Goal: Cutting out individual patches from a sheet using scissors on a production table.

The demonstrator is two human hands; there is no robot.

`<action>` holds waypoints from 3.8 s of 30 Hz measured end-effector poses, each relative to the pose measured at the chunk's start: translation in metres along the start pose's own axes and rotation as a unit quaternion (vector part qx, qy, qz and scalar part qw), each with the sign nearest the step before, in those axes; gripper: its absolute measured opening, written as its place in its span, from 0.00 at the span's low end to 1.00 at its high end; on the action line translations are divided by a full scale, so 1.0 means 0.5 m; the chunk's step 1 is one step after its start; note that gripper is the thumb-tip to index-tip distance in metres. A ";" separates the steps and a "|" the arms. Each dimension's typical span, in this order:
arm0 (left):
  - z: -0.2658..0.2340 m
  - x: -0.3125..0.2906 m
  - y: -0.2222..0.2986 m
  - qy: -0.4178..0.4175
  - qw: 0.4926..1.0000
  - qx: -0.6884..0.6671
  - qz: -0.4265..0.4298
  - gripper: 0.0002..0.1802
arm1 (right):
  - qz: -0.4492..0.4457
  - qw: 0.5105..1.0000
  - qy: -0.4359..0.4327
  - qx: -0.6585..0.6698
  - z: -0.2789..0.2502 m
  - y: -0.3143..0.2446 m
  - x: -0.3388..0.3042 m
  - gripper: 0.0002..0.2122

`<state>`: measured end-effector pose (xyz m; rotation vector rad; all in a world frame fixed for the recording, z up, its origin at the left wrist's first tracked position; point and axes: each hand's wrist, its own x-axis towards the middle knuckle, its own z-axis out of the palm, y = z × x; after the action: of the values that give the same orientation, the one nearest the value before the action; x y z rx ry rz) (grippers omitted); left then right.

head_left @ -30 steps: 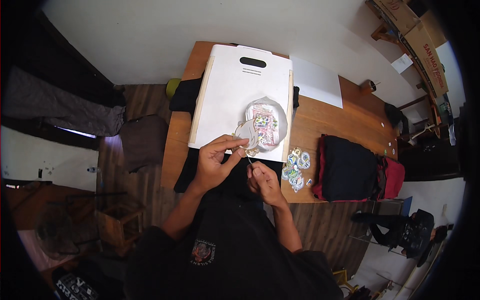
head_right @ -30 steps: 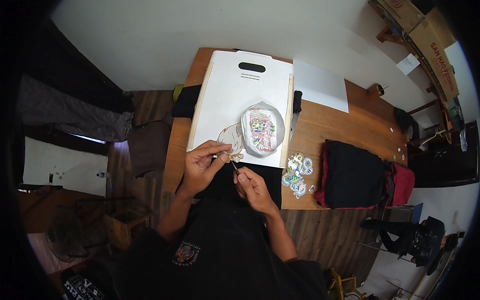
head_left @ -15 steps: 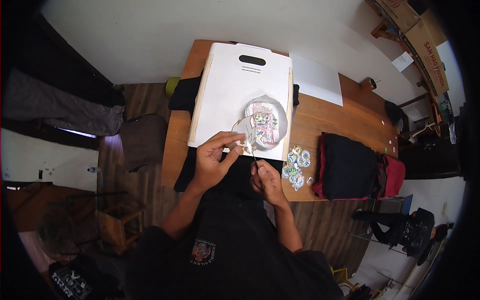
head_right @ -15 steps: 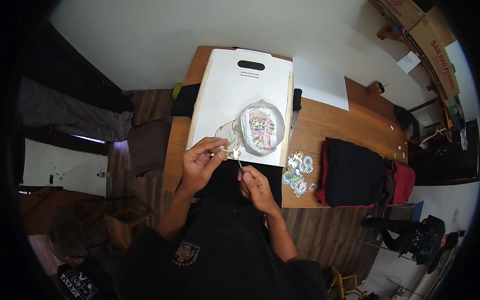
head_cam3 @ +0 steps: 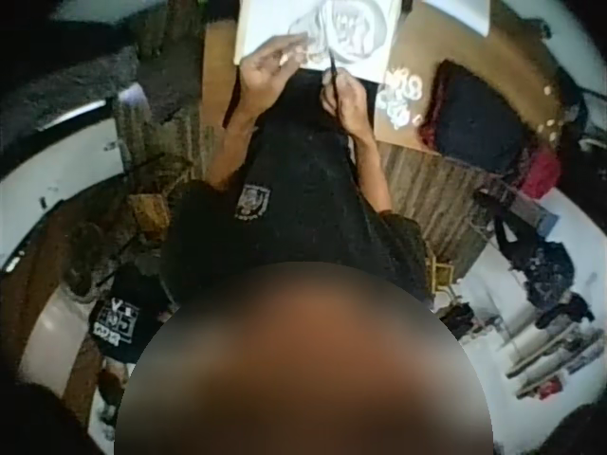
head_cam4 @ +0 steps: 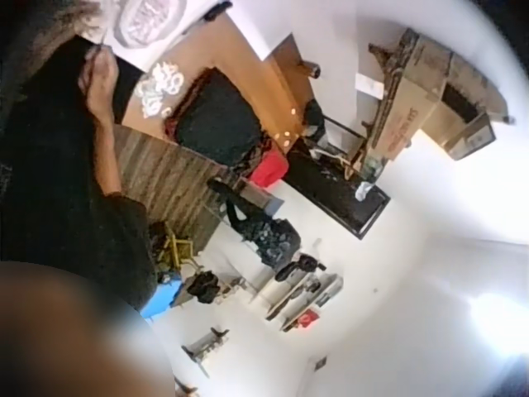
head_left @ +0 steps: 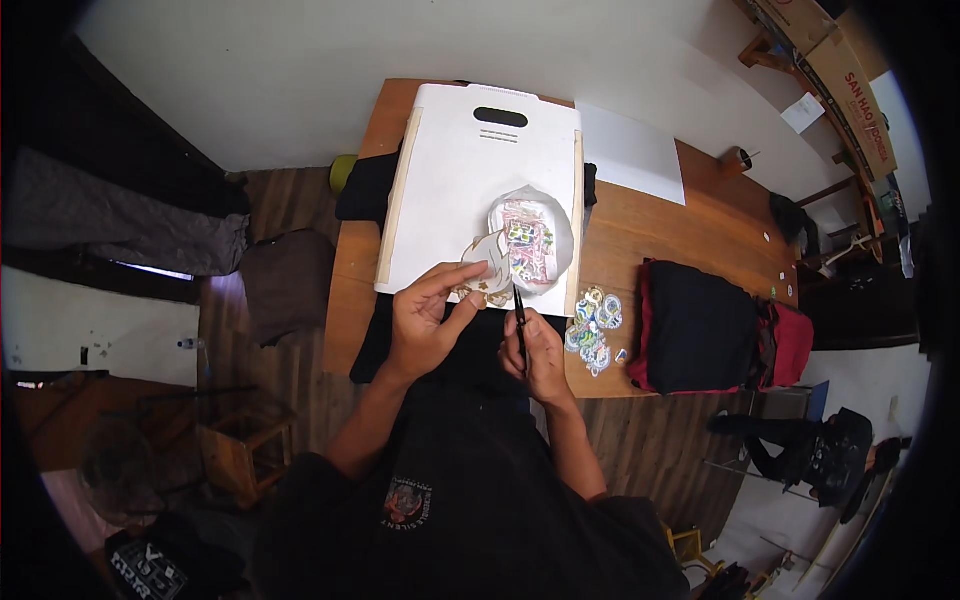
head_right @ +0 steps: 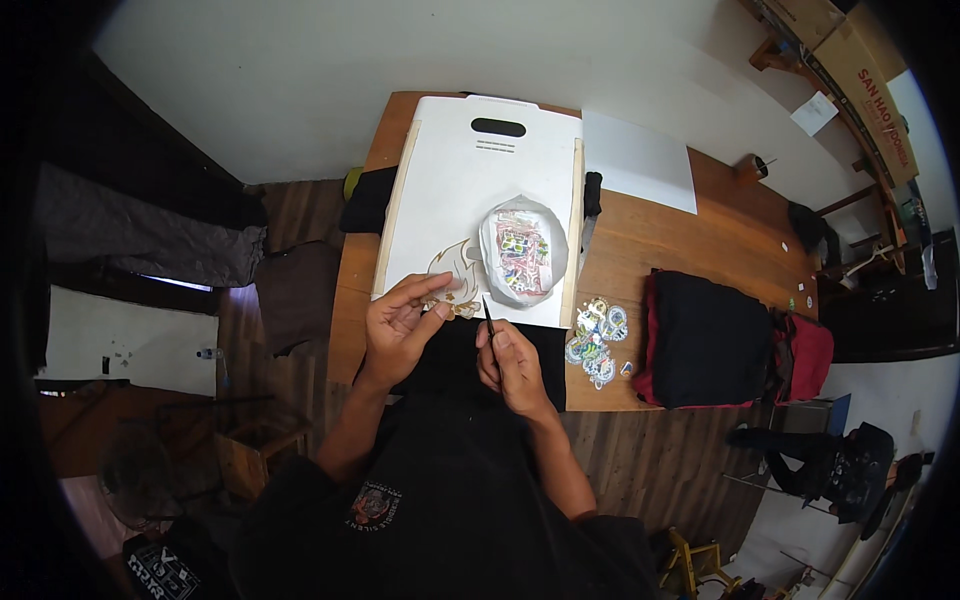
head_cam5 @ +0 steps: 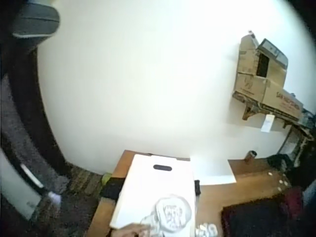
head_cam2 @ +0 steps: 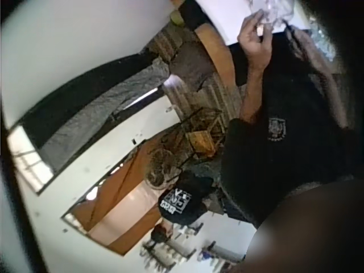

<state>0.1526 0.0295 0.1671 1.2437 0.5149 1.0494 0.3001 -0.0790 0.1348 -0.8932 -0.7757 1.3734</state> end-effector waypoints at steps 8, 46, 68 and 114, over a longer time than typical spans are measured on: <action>0.008 -0.005 -0.002 0.007 1.000 -0.024 0.000 0.17 | -0.028 0.998 0.045 -0.023 -0.004 -0.008 0.011 0.17; 0.011 -0.007 -0.009 -0.040 0.997 0.062 -0.007 0.16 | -0.037 0.964 0.215 -0.149 0.030 -0.004 0.031 0.07; 0.006 -0.010 -0.010 -0.024 0.999 -0.019 -0.020 0.18 | -0.003 0.998 0.033 0.045 0.016 0.003 0.005 0.19; 0.013 -0.008 0.003 0.006 0.998 0.057 0.010 0.20 | -0.020 0.998 0.021 0.060 0.022 0.005 0.006 0.17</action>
<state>0.1553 0.0229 0.1697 1.3472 0.5786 1.0567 0.2893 -0.0751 0.1375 -0.8054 -0.6681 1.3487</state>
